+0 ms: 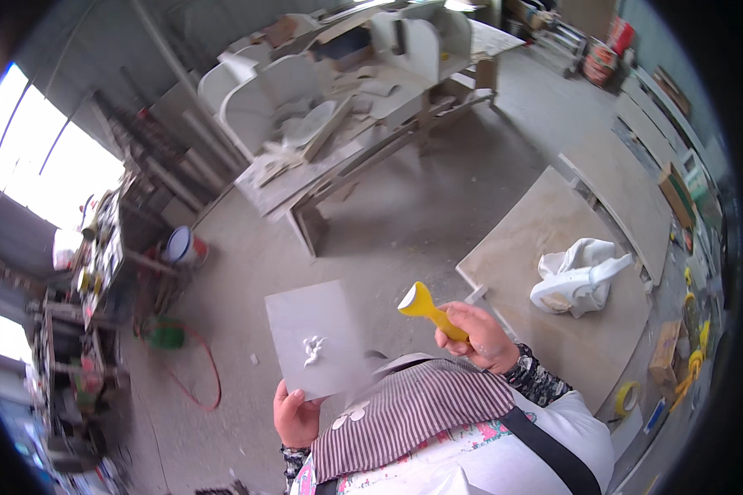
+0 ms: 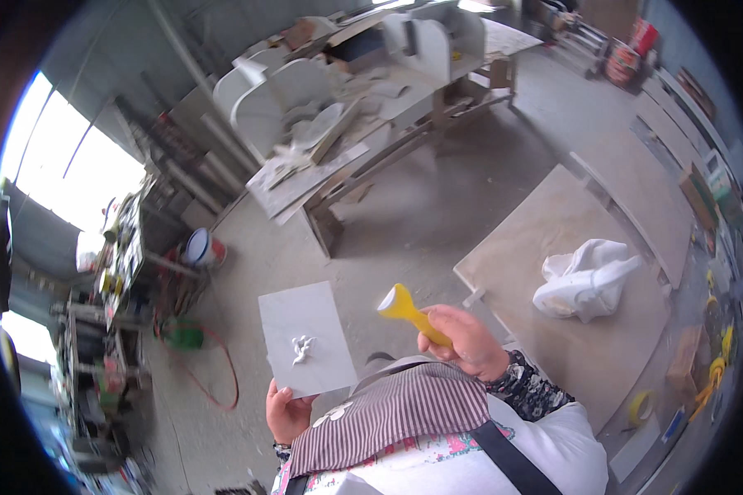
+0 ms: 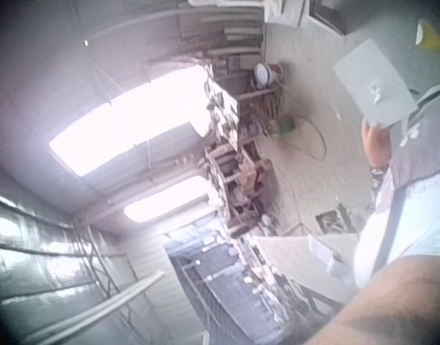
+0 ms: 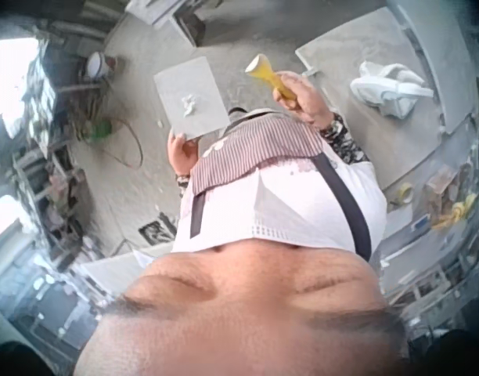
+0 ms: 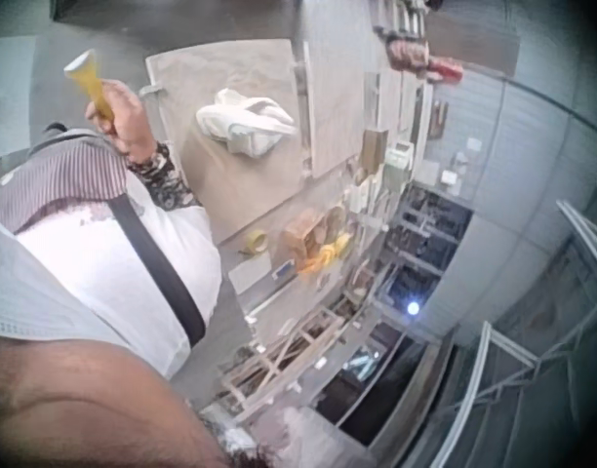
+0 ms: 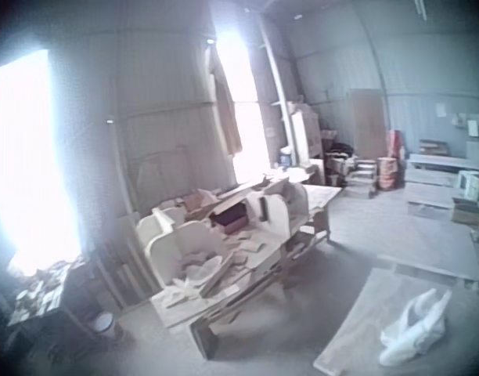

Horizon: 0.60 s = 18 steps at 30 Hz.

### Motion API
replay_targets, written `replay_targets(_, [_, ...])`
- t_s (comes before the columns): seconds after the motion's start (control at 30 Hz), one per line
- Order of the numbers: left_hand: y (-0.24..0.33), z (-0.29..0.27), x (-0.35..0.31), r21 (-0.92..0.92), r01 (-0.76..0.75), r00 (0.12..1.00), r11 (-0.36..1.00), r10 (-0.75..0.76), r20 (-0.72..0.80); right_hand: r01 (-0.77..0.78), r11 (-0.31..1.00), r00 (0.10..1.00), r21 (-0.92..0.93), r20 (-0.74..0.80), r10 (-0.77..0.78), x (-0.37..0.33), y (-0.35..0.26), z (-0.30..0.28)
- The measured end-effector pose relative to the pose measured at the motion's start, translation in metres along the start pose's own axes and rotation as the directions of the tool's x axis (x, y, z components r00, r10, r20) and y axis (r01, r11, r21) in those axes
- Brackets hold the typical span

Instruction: The person wipes large flat panels with a spray bottle and cloth, then uses a yellow plastic scraper on a small white sheet. They apply sealant from a caulking gun onto the small sheet and spread it with the scraper.

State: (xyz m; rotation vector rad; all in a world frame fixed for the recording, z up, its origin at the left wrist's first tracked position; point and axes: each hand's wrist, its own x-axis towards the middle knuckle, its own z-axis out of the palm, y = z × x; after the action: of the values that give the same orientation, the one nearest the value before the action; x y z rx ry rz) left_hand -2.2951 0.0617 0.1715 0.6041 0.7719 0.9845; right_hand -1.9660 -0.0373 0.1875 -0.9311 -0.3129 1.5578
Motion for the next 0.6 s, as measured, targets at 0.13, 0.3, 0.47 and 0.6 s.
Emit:
replay_targets(0.13, [0.013, 0.026, 0.107, -0.001, 0.059, 0.994, 0.998, -0.059, 0.09, 0.167, 0.986, 0.978, -0.028, -0.121, -0.17, 0.038, -0.029, -0.004])
replay_targets(0.3, [0.017, 0.065, 0.263, 0.091, 0.266, 0.909, 0.96, -0.281, 0.309, 0.382, 0.924, 0.872, 0.023, -0.34, -0.352, 0.079, -0.058, -0.016])
replay_targets(0.47, [0.024, 0.142, 0.41, 0.306, 0.435, 0.679, 0.847, -0.532, 0.506, 0.631, 0.751, 0.634, 0.193, -0.686, -0.356, 0.127, -0.069, 0.001])
replay_targets(0.6, [0.006, 0.222, 0.497, 0.488, 0.456, 0.484, 0.744, -0.668, 0.566, 0.696, 0.713, 0.46, 0.086, -0.816, -0.35, 0.149, -0.081, 0.005])
